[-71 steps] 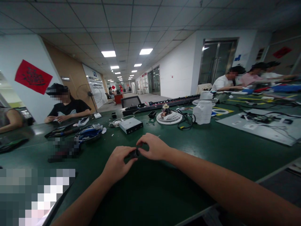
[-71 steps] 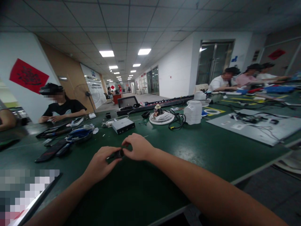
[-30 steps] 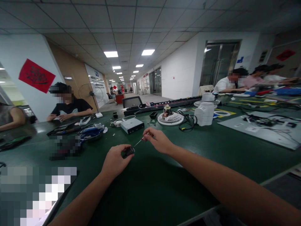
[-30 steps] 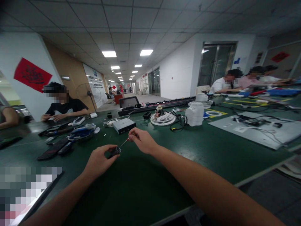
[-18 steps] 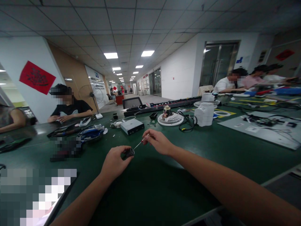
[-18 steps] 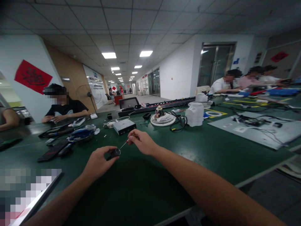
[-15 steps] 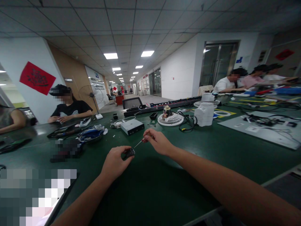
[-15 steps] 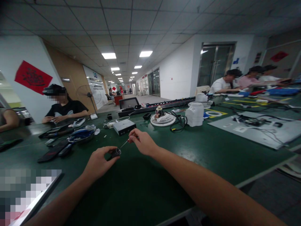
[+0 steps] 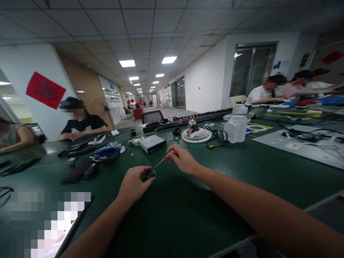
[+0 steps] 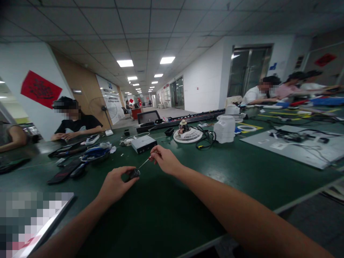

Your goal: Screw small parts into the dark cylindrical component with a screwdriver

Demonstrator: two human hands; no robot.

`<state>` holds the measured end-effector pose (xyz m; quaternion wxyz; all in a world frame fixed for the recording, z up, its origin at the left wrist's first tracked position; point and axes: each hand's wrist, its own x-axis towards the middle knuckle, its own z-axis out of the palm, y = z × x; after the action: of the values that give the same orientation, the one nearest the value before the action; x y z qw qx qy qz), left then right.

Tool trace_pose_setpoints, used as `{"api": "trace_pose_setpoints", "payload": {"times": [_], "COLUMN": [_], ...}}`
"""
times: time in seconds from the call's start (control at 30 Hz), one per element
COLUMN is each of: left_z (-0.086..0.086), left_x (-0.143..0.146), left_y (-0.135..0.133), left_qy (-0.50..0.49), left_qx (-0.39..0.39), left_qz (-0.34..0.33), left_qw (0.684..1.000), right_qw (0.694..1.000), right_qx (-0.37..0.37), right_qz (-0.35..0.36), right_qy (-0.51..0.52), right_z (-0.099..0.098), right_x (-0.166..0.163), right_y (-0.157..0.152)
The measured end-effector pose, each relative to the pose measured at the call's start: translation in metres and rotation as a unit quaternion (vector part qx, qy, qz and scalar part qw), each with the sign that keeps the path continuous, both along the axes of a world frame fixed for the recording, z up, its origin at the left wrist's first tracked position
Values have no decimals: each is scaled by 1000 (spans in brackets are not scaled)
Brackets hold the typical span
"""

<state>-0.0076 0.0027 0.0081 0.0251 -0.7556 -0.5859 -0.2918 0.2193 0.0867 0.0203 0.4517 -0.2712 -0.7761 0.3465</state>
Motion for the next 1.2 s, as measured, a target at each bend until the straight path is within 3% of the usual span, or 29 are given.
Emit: {"api": "trace_pose_setpoints", "payload": {"times": [0.13,0.27,0.4,0.53,0.7,0.83,1.0,1.13,1.2], "left_z": [0,0,1,4,5,6,5,3,2], "left_x": [2,3,4,5,5,7,7,5,5], "left_y": [-1,-2,-4,-5,-5,-5,-2,-1,-2], "left_qy": [3,1,1,-2,4,8,9,0,-4], "left_qx": [-4,1,-2,-2,-13,-16,-24,-19,-20], "left_qz": [-3,2,0,-8,-12,-21,-23,-12,-6], "left_qw": [1000,1000,1000,1000,1000,1000,999,1000,1000], "right_qw": [996,999,997,1000,996,999,996,998,997], "right_qx": [-47,-5,-33,-9,-29,19,-8,35,49], "right_qz": [78,31,71,23,80,9,82,16,17], "right_qy": [25,-8,-15,-11,-8,-36,-29,-48,-64], "right_z": [-1,1,3,5,5,8,8,9,9], "right_x": [0,1,2,2,3,3,2,1,1], "right_y": [1,-1,-3,-4,-5,-7,-8,-11,-12]}}
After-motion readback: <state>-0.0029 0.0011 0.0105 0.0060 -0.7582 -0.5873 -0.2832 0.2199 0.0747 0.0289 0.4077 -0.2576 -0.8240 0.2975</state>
